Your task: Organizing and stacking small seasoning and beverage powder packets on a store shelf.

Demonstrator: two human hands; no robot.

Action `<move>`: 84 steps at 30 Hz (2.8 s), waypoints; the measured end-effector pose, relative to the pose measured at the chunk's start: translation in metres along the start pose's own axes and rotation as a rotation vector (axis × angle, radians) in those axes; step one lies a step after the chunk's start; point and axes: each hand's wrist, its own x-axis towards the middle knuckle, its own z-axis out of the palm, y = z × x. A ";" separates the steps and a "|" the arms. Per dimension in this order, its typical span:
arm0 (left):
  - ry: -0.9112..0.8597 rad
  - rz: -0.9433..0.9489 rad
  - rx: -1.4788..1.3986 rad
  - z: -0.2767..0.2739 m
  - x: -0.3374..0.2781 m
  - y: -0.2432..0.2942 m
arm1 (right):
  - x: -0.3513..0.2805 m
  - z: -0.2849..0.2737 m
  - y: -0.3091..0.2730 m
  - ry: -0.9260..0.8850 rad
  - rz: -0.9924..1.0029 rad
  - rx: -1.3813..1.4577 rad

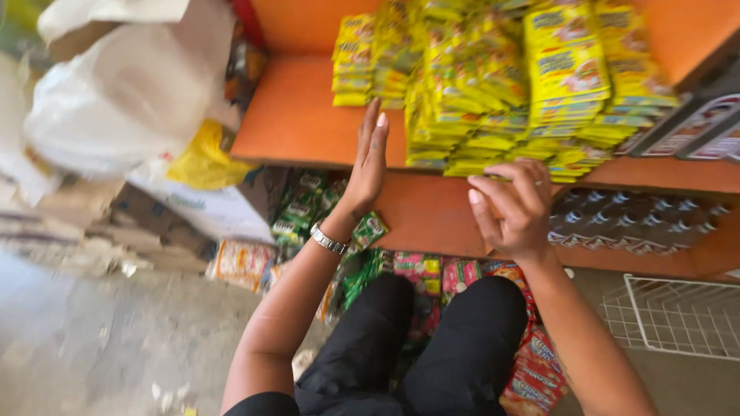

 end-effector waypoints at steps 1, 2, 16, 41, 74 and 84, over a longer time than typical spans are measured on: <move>0.013 -0.070 -0.040 -0.008 -0.015 0.003 | -0.003 0.010 -0.009 -0.015 -0.017 0.076; 0.027 -0.138 -0.082 -0.016 -0.030 0.005 | -0.007 0.020 -0.018 -0.029 -0.033 0.152; 0.225 -0.658 -0.199 -0.162 -0.157 -0.061 | -0.178 0.221 -0.028 -0.503 0.465 0.560; 0.163 -0.791 -0.451 -0.197 -0.183 -0.238 | -0.409 0.505 -0.081 -0.283 2.214 1.146; 0.026 -0.130 0.045 -0.146 -0.185 -0.069 | -0.209 0.225 -0.164 -0.154 1.218 0.883; -0.160 0.087 -0.138 -0.145 -0.148 0.025 | -0.123 0.157 -0.178 -0.130 0.957 0.761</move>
